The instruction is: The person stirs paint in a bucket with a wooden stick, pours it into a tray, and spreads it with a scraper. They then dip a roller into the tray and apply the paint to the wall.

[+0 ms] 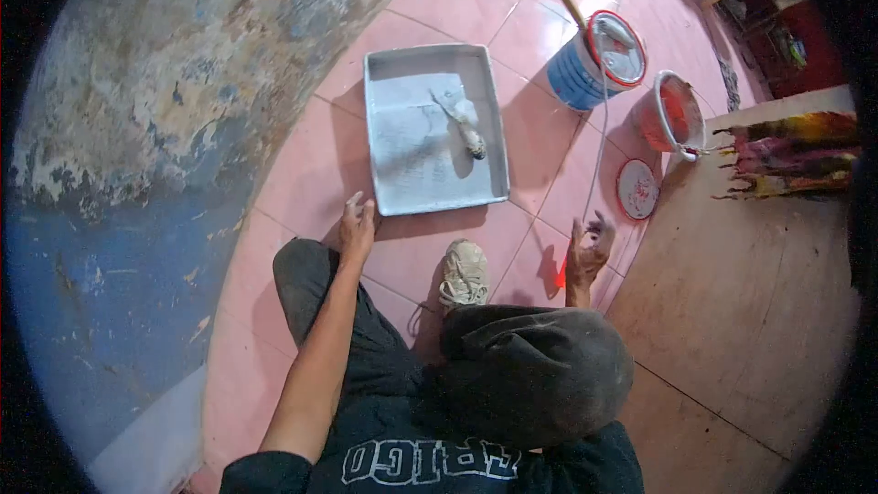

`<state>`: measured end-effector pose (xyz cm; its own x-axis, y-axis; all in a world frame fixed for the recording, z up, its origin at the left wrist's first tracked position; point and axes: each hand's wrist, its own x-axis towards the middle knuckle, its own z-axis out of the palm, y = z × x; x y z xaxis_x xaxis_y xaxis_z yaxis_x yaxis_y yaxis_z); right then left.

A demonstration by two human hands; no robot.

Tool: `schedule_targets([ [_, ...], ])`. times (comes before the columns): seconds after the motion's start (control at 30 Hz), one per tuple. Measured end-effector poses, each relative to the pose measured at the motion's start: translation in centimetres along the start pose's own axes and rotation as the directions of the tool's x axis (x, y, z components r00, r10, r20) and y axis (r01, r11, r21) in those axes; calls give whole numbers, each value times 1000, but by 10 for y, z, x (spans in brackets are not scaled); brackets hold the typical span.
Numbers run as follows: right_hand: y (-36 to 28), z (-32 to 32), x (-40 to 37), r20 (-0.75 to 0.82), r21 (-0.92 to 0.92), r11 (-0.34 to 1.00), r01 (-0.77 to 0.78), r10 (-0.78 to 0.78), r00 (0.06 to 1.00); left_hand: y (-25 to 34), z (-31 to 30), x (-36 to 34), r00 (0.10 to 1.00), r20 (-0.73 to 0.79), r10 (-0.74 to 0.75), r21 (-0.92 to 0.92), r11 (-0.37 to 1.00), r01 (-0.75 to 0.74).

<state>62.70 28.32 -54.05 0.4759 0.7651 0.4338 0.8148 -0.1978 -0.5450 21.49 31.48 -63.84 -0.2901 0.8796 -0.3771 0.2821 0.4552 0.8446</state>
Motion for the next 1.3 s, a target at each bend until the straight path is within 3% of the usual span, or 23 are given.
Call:
schedule_targets([
  [0.07, -42, 14, 8, 298, 185, 981, 67, -121, 947, 13, 8, 1, 999, -8, -45, 53, 998, 46],
  [0.13, -77, 38, 17, 488, 216, 961, 173, -259, 833, 37, 12, -1, 997, -5, -74, 96, 993, 74],
  [0.23, -110, 88, 33, 601, 223, 949, 224, -315, 735, 51, 15, 3, 1000, 16, -22, 155, 988, 20],
  [0.3, -114, 127, 37, 556, 250, 855, 455, -511, 656, 34, 18, 10, 999, -12, 51, 156, 987, -49],
  [0.33, -117, 136, 39, 561, 262, 847, 463, -524, 641, 31, 19, 10, 999, -29, 41, 150, 988, -36],
  [0.4, -124, 149, 45, 694, 100, 864, 493, -415, 588, 30, 28, 5, 999, 26, -27, 7, 1000, 26],
  [0.43, -127, 153, 49, 746, 63, 866, 497, -371, 553, 46, 27, -6, 999, -3, -36, 33, 999, 36],
  [0.53, -129, 157, 57, 736, 6, 847, 531, -363, 571, 45, 32, -17, 1000, 17, -14, 24, 1000, 13],
  [0.7, -133, 150, 66, 711, 72, 822, 565, -439, 549, 41, 30, -43, 997, -6, -76, 18, 997, 76],
  [0.77, -136, 148, 69, 586, 115, 790, 602, -543, 602, 42, 26, -54, 992, -12, -124, 1, 992, 124],
  [0.87, -187, 116, 100, 640, 142, 799, 584, -524, 562, 23, 23, -61, 991, 63, -117, -55, 991, 120],
  [0.93, -202, 117, 122, 630, 179, 792, 583, -548, 551, 16, 23, -63, 951, 238, -198, -38, 976, 212],
  [1.0, -211, 127, 147, 584, 205, 740, 640, -618, 527, 38, 17, -79, 950, 221, -219, -72, 968, 240],
  [1.07, -221, 137, 164, 636, 175, 764, 621, -569, 521, 47, 13, -87, 949, 208, -237, -99, 960, 261],
  [1.2, -223, 157, 185, 648, 246, 730, 638, -614, 452, 56, 3, -82, 933, 308, -184, -154, 959, 239],
  [1.23, -224, 159, 187, 681, 260, 769, 585, -575, 454, 59, -1, -81, 919, 358, -163, -176, 955, 238],
  [1.3, -228, 161, 187, 721, 273, 803, 530, -535, 440, 44, 10, -80, 934, 306, -185, -178, 952, 247],
])
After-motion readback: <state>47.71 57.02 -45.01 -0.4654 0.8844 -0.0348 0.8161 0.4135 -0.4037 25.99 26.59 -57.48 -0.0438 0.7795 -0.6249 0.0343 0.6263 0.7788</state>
